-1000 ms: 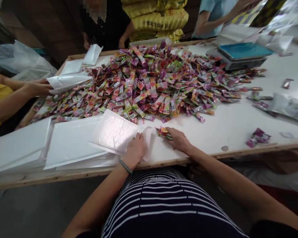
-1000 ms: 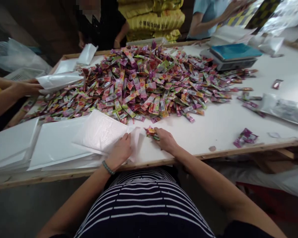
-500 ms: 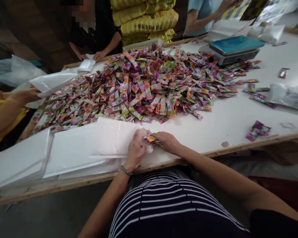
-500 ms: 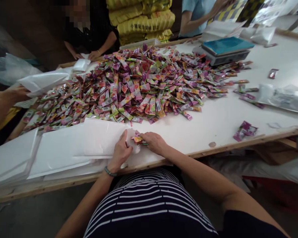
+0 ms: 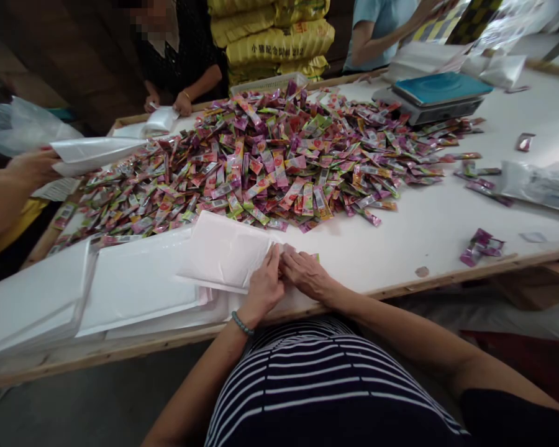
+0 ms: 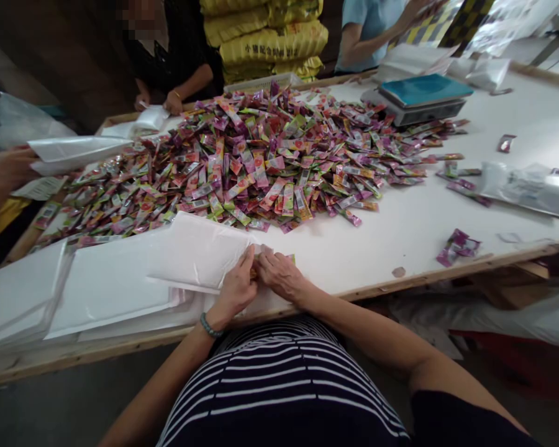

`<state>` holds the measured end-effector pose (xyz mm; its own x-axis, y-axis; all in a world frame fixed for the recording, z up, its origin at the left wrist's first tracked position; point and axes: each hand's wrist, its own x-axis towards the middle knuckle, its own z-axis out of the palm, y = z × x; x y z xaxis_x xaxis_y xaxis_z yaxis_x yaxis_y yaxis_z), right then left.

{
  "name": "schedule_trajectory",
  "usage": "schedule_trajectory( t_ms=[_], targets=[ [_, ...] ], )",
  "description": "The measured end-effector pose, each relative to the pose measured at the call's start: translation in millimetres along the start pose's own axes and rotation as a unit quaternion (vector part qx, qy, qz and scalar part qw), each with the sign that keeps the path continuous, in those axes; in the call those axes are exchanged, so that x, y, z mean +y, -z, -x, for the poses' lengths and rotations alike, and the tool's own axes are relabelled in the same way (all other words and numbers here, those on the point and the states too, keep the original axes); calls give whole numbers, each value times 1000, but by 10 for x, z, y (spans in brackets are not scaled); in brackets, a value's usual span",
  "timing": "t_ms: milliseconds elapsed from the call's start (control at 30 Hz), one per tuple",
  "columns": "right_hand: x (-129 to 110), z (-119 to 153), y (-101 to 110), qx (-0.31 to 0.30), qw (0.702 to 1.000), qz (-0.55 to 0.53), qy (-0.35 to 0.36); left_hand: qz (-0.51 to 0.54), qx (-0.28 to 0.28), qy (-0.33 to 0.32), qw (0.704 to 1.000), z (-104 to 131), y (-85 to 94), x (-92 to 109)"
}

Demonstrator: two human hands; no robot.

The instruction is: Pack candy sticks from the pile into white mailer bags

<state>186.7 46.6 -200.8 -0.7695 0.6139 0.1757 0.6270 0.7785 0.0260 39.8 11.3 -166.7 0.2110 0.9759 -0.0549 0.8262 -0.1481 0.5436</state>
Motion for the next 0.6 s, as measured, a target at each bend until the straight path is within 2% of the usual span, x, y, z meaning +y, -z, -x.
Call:
schedule_trajectory(
  t_ms=[133, 267, 333, 467, 533, 600],
  targets=[
    [93, -120, 46, -28, 998, -53, -36, -10, -9, 8, 1000, -11, 54, 87],
    [100, -177, 68, 33, 989, -120, -81, 1, 17, -10, 1000, -40, 140, 205],
    [76, -174, 18, 43, 991, -114, -61, 23, 18, -15, 999, -62, 140, 220],
    [137, -166, -7, -35, 990, -134, 37, 125, 8, 25, 992, -106, 83, 171],
    [263, -187, 142, -50, 979, -184, 75, 207, 27, 53, 977, -134, 98, 165],
    [431, -241, 424, -41, 967, -234, 93, 314, 42, 87, 944, -176, 178, 214]
  ],
)
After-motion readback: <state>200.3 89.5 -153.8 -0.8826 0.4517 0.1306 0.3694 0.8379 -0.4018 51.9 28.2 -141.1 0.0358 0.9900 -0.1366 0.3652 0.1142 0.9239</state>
